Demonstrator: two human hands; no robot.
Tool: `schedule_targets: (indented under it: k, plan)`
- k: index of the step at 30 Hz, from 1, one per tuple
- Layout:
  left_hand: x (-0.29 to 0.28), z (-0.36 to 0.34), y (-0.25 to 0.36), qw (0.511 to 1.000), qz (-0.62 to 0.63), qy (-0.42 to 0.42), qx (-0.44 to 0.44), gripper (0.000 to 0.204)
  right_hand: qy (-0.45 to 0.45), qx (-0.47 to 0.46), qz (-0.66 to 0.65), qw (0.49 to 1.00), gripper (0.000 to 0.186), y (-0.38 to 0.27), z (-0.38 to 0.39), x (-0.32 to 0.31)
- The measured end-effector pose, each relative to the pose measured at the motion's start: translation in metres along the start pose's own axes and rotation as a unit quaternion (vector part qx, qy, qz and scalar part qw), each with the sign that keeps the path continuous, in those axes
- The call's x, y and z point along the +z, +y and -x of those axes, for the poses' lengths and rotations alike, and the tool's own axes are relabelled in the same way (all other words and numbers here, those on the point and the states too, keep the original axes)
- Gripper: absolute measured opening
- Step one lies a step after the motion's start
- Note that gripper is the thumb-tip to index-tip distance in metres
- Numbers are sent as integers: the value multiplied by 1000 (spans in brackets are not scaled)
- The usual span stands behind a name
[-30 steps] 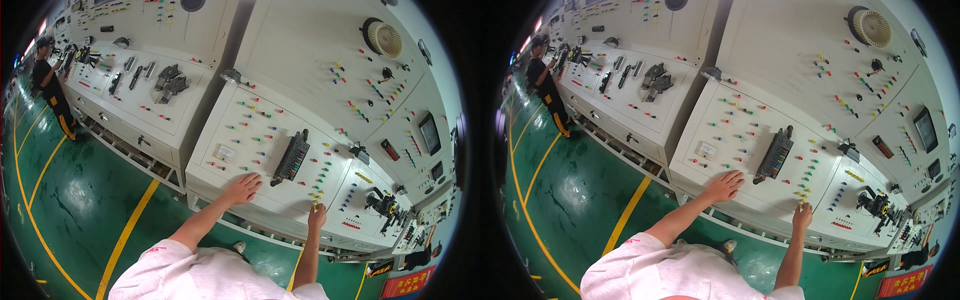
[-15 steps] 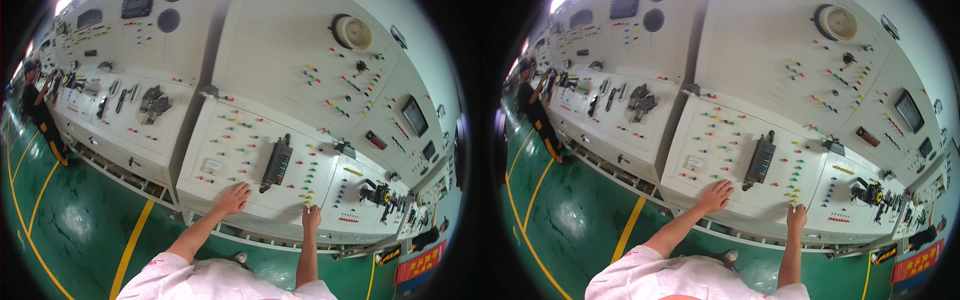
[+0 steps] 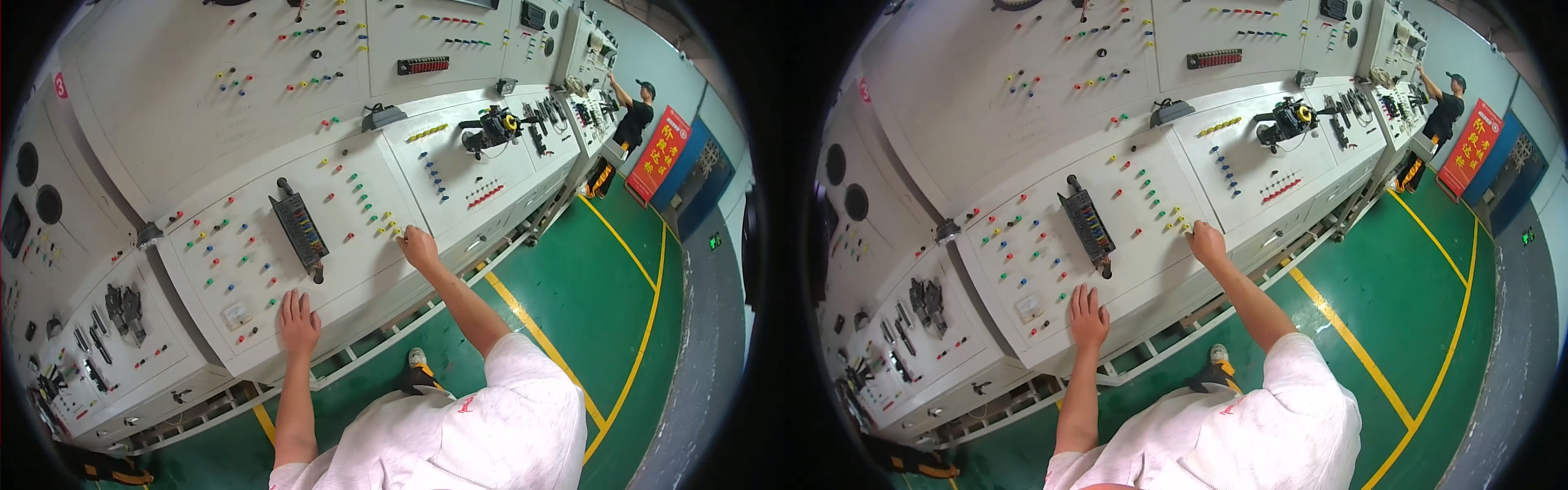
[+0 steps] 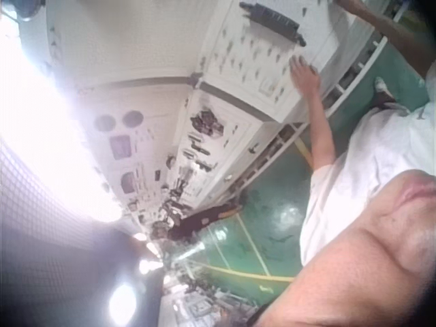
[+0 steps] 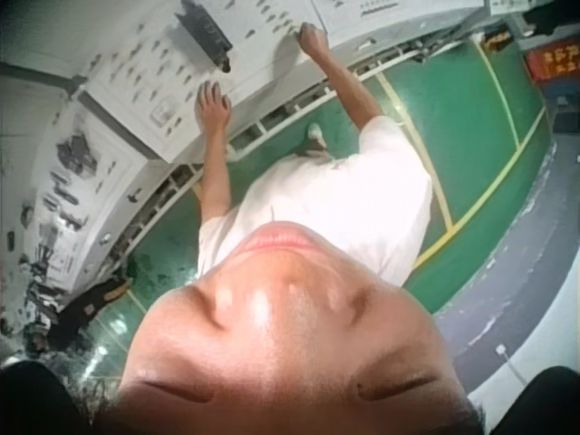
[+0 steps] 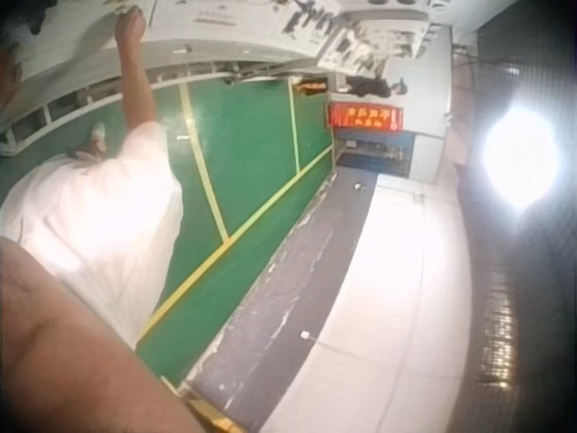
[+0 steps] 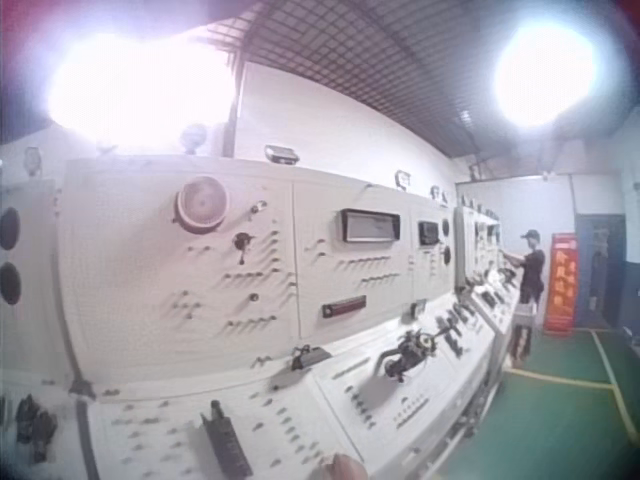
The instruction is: The person is testing or configuring a circuit on a control panel using various components and plugs.
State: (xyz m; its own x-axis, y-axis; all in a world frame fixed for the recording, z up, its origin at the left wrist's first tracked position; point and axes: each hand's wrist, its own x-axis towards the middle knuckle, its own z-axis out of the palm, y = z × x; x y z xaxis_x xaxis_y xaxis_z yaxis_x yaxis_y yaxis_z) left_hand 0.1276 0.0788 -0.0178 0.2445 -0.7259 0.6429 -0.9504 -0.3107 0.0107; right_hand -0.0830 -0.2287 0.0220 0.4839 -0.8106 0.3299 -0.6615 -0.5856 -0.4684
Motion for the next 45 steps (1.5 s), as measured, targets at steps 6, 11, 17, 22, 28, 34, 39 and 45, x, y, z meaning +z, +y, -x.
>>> schedule_targets:
  k: [6,11,17,22,28,34,39,45]
  plan:
    - [2,2,5,999,26,-16,12,49,56,-39,1,998,35,2,15,-8]
    - [-4,11,1,1000,10,-3,11,48,-27,-14,-3,1000,45,-17,19,-14]
    - [-4,-3,13,1000,26,-13,12,50,23,-53,37,998,52,13,5,-8]
    - [-1,0,0,1000,24,3,5,48,-44,-7,45,998,54,-16,4,-23]
    - [-7,16,-16,995,81,39,-42,44,-83,-12,52,995,52,-18,-10,9]
    - [12,13,-3,998,56,33,-1,51,20,-50,64,996,71,2,3,-3]
    - [3,17,-11,999,26,38,8,50,-59,-26,106,992,70,-14,-2,-9]
    - [-6,18,-8,999,16,42,-3,48,-50,-105,88,989,73,-10,-7,-8]
